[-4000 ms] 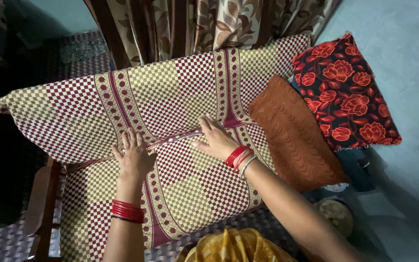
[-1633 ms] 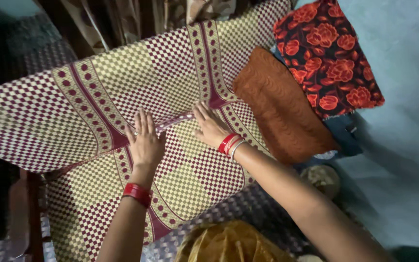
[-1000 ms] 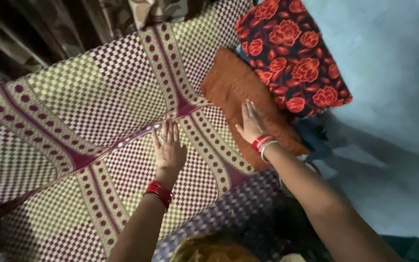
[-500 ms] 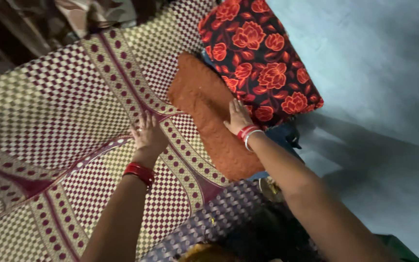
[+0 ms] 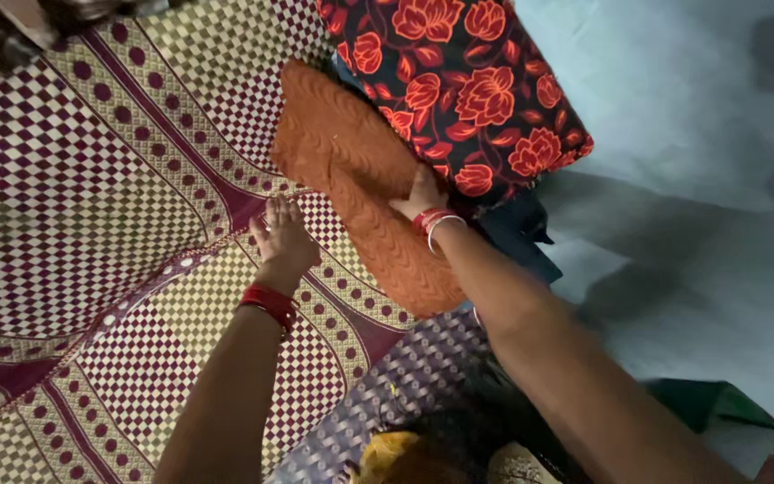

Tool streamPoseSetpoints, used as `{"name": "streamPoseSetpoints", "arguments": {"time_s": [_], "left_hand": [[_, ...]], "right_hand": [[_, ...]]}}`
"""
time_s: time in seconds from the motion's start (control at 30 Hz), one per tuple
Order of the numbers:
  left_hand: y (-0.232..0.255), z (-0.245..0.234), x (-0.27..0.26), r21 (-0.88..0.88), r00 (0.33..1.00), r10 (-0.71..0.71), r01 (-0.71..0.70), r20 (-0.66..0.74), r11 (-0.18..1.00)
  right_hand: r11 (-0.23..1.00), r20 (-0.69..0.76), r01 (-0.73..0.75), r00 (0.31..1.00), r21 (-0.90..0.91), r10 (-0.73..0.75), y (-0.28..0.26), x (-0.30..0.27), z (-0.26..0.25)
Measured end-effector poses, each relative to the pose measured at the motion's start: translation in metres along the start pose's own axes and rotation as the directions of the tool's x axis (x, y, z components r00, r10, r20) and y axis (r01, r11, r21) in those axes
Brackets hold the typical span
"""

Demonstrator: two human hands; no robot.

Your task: The person spreads a patterned coverlet over a small bed, smoothing the surface by hand and tucking the edges between the mattress and the bed frame.

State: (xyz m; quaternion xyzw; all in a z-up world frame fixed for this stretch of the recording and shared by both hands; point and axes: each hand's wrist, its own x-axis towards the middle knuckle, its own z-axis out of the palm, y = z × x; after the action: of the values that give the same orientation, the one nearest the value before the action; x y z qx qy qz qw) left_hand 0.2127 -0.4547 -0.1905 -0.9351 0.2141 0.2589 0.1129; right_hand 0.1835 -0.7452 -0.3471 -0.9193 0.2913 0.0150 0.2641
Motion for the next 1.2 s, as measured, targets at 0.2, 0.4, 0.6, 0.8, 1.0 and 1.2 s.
{"name": "streamPoseSetpoints", "arguments": {"time_s": [0.2,0.4,0.6,0.8,1.0,1.2], "left_hand": [[0.015,0.023,-0.014,-0.212,0.999,0.033,-0.028,0.020,0.977],[0.013,0.109,-0.013,-0.565,0.989,0.078,0.007,0.127,0.825],[-0.004,0.284,-0.009,-0.853,0.948,-0.169,-0.155,-0.271,0.498],[-0.065,0.398,-0.077,-0.938,0.927,-0.243,0.219,0.285,-0.267],[-0.126,0.476,-0.192,-0.907,0.722,-0.646,-0.061,0.248,-0.416],[-0.115,0.473,-0.362,-0.273,0.894,-0.257,-0.161,0.367,-0.949]], "right_hand": [[0.966,0.027,-0.145,0.988,-0.213,0.154,-0.019,-0.031,-0.027],[0.958,-0.091,0.255,0.959,-0.128,-0.268,-0.027,-0.077,0.014],[0.896,0.063,0.426,0.905,-0.125,-0.422,-0.084,-0.137,0.036],[0.825,0.134,0.544,0.816,0.153,-0.562,-0.137,-0.239,0.038],[0.754,0.214,0.448,0.774,0.480,-0.596,-0.170,-0.361,0.052],[0.679,0.414,0.109,0.718,0.726,-0.559,-0.220,-0.454,0.063]]}}
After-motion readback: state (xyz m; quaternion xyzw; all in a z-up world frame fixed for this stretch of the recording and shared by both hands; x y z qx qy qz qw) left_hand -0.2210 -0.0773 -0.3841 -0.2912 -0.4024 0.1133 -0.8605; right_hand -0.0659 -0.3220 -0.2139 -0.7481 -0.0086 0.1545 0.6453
